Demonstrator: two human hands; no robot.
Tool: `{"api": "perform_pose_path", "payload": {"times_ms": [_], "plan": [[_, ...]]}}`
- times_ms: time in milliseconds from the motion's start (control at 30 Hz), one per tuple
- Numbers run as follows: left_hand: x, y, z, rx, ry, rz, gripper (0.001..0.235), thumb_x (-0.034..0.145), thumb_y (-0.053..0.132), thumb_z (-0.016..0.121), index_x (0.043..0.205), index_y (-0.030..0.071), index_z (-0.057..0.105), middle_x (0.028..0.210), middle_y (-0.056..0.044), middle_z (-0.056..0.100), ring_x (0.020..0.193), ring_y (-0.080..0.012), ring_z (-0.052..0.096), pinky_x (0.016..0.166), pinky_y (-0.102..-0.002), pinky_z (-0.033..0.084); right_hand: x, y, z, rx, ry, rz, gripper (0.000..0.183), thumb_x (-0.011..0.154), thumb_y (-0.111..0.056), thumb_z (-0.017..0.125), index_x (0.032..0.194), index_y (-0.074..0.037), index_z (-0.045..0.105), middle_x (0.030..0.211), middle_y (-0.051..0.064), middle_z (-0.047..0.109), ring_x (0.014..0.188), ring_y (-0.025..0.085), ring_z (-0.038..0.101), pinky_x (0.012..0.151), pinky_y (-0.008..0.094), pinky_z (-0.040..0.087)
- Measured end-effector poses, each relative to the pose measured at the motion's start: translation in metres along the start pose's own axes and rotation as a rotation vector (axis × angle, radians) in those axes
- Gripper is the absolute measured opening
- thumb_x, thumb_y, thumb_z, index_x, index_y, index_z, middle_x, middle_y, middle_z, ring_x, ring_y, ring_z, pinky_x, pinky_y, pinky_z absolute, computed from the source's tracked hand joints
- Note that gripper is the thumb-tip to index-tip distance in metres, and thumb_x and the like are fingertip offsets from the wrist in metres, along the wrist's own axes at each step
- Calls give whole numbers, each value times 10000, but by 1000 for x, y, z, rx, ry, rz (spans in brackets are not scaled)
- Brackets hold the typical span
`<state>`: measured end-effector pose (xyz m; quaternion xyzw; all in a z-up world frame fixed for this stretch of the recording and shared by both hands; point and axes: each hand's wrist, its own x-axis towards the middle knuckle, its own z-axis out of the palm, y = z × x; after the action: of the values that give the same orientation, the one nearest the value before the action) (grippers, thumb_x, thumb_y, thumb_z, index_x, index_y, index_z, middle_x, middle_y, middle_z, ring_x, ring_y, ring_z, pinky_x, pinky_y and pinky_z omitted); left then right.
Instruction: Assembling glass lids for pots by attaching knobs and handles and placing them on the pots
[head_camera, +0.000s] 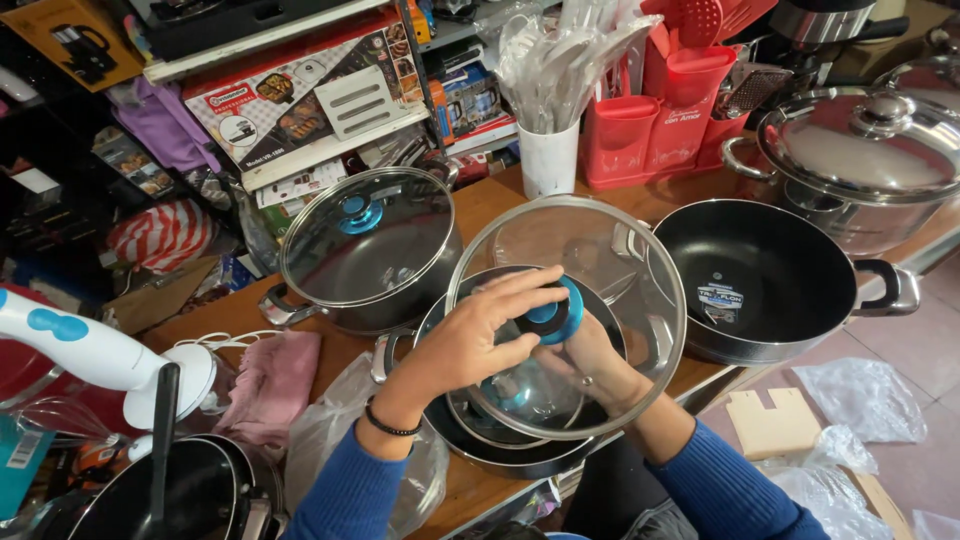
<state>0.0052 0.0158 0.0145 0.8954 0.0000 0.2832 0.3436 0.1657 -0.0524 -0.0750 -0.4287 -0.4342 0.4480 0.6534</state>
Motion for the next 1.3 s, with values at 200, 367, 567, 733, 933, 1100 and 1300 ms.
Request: {"api": "perform_pose_path", "payload": {"times_ms": [200, 367, 567, 733, 933, 1100, 1300], "plan": [[-2, -8, 9, -80, 22, -61, 477, 891, 117, 682, 1367, 133, 651, 1538, -214, 521, 1421, -465, 479, 1170, -546, 386, -4, 8, -5, 29, -14, 15, 454, 1069, -274, 406, 665, -87, 495, 371, 172, 467, 270, 243, 454, 281, 311, 392], [-6, -29, 34, 48, 230, -138, 343, 904, 335, 798, 1224, 234, 728, 1365, -76, 504, 1388, -360, 538, 1172, -451, 411, -2, 13, -10, 62, -7, 30, 444, 1071, -279, 411, 687, -77, 502, 382, 183, 472, 272, 256, 463, 275, 318, 393], [0, -23, 24, 233, 192, -36, 449, 851, 229, 790, 1290, 245, 696, 1314, -52, 652, 1291, -321, 607, 1139, -442, 419, -1, 21, -15, 99, -14, 54, 435, 1073, -284, 416, 708, -67, 509, 394, 194, 476, 274, 269, 472, 270, 325, 395], [2, -17, 14, 141, 124, 47, 573, 783, 53, 694, 1345, 149, 644, 1352, -95, 671, 1300, -334, 614, 1158, -451, 401, 2, 28, -16, 126, -19, 69, 429, 1074, -288, 419, 724, -59, 514, 402, 203, 480, 275, 279, 479, 266, 331, 397], [1, -3, 14, 101, 147, 21, 555, 859, 160, 734, 1396, 93, 609, 1445, -186, 612, 1387, -450, 515, 1146, -538, 406, 1, 37, -22, 159, -29, 94, 422, 1076, -293, 424, 745, -49, 521, 413, 214, 485, 277, 292, 488, 261, 338, 399], [-5, -28, 23, 485, 377, -44, 576, 881, 501, 772, 1342, 173, 664, 1309, -47, 670, 1244, -282, 647, 1084, -407, 472, 1, 45, -28, 189, -30, 113, 418, 1078, -296, 428, 761, -42, 526, 422, 223, 488, 279, 301, 495, 257, 343, 400], [-6, -19, 16, 243, 309, -100, 447, 859, 265, 801, 1289, 169, 728, 1225, -64, 740, 1170, -293, 702, 982, -380, 558, 4, 53, -30, 228, -38, 138, 414, 1080, -301, 432, 782, -32, 533, 433, 234, 493, 281, 314, 504, 252, 350, 402]]}}
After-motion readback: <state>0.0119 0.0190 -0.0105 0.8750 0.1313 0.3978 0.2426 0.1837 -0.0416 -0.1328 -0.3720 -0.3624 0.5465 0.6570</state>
